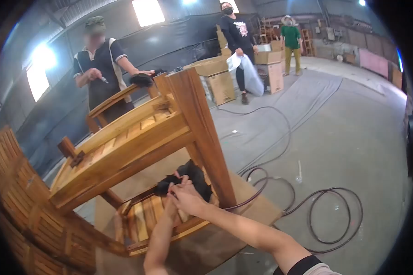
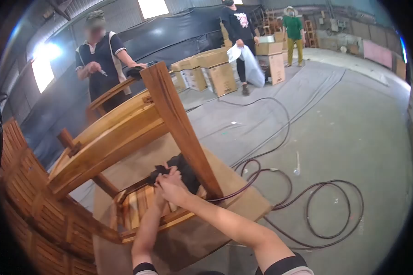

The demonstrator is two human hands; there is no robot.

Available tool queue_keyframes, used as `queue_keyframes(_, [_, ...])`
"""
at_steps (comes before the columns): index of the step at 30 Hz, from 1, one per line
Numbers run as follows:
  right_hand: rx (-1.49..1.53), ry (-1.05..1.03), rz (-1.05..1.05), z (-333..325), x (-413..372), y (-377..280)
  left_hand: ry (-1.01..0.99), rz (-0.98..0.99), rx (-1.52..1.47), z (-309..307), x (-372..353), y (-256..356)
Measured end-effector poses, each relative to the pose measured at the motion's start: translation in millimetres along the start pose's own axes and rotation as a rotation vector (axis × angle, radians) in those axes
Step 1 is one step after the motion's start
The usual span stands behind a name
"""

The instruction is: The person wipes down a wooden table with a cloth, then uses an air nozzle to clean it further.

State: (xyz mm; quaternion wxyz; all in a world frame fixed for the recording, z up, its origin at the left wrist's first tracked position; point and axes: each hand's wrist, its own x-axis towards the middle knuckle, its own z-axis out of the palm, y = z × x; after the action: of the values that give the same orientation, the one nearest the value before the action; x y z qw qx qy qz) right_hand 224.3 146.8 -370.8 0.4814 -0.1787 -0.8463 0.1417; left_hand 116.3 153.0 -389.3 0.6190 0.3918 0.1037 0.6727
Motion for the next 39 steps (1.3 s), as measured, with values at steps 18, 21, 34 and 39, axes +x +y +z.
queue_keyframes(18, [-0.254, 0.285, -0.157, -31, 16, -50, -0.184, 0.101, 0.229, -75, 45, 25])
queue_keyframes(21, [-0.153, -0.009, 0.071, -97, 29, -83, 0.125, 0.358, 1.48, -80, 75, 5])
queue_keyframes(34, [-0.213, 0.542, 0.701, -242, -53, -56, 0.053, 0.513, 2.257, -71, 75, -30])
queue_keyframes(39, [-0.055, 0.459, 0.536, -190, -18, 86, 0.003, 0.319, 2.27, -59, 71, -23])
